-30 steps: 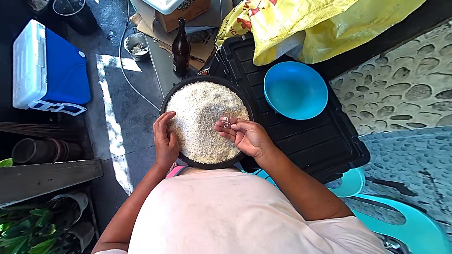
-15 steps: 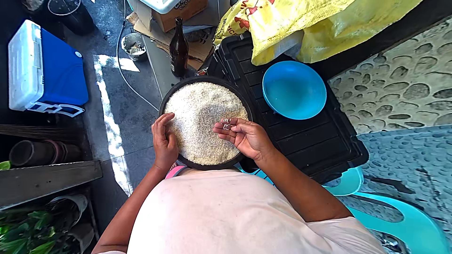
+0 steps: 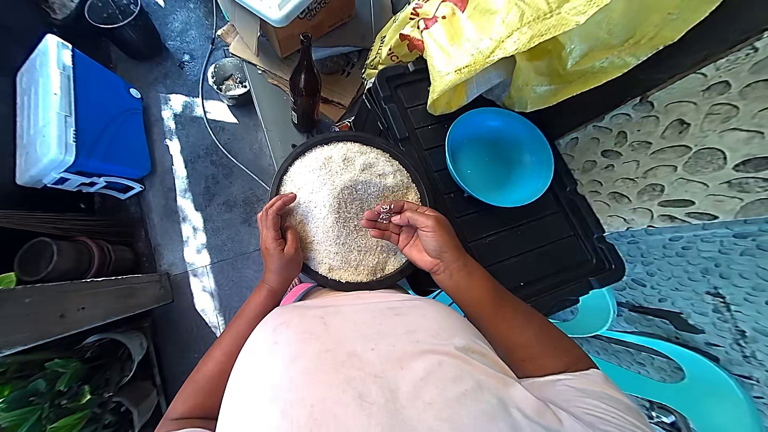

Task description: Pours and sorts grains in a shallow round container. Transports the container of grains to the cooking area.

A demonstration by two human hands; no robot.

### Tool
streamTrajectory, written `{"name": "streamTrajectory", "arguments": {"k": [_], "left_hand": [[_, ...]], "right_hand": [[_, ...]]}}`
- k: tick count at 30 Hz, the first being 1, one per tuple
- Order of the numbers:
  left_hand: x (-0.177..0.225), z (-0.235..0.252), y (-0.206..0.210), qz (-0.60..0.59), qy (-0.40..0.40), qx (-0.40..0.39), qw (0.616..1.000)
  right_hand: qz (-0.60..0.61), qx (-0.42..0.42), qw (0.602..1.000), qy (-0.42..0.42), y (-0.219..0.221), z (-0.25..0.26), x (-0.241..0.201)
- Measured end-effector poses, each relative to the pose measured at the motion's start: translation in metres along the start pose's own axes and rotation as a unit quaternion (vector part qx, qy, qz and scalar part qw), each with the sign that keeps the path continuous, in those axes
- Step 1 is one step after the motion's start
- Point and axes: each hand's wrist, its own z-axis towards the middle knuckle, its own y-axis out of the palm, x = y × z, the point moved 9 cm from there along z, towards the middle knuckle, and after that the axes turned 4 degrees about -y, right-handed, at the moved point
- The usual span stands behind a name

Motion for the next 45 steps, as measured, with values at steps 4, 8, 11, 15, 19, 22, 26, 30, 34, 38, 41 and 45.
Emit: {"name": "streamTrajectory", "arguments": {"k": [4, 8, 11, 15, 19, 22, 26, 30, 34, 38, 41, 45], "left_hand": [[-0.0007, 0.0, 0.0001, -0.002, -0.002, -0.001, 1.0], [-0.0014, 0.0, 0.0005, -0.005, -0.003, -0.001, 1.0], [-0.0025, -0.0003, 0.0009, -0.004, -0.005, 0.0, 1.0], [-0.0029, -0.0004, 0.0009, -0.004, -0.007, 0.003, 1.0], [-0.0027, -0.0002, 0.0008, -0.007, -0.006, 0.002, 1.0], [-0.0033, -0.0004, 0.0005, -0.005, -0.007, 0.003, 1.0], [-0.0036, -0.0004, 0.0003, -0.006, -0.008, 0.002, 1.0], [-0.0036, -0.0001, 0.0004, -0.006, -0.004, 0.001, 1.0], [-0.003, -0.0001, 0.0001, -0.008, -0.006, 0.002, 1.0], [-0.0034, -0.0003, 0.0002, -0.009, -0.007, 0.002, 1.0], [-0.0033, 0.0002, -0.0002, -0.011, -0.009, 0.005, 1.0], [-0.005, 0.0001, -0.0005, -0.014, -0.016, 0.004, 1.0]], "right_hand": [[-0.004, 0.0, 1.0, -0.004, 0.0007, -0.0006, -0.0017], [-0.008, 0.013, 1.0, -0.001, -0.0003, 0.0006, -0.0013], [-0.021, 0.014, 1.0, 0.003, 0.0003, 0.0006, -0.001], [-0.024, 0.022, 0.999, 0.009, -0.0007, 0.0006, 0.0], [-0.026, 0.001, 1.0, 0.0, -0.0002, 0.0009, -0.0004], [-0.027, -0.011, 1.0, -0.003, 0.0008, 0.0007, -0.0009], [-0.031, -0.017, 0.999, -0.008, 0.0032, -0.0001, -0.002], [-0.041, -0.013, 0.999, -0.007, 0.0048, 0.0, -0.0022], [-0.039, -0.021, 0.999, -0.01, 0.0058, 0.0008, -0.0019], [-0.04, -0.027, 0.999, -0.011, 0.0054, 0.0012, -0.0006], [-0.038, -0.026, 0.999, -0.009, 0.0066, 0.0011, -0.0016], [-0.05, -0.017, 0.999, -0.008, 0.0048, 0.0029, -0.0007]]}}
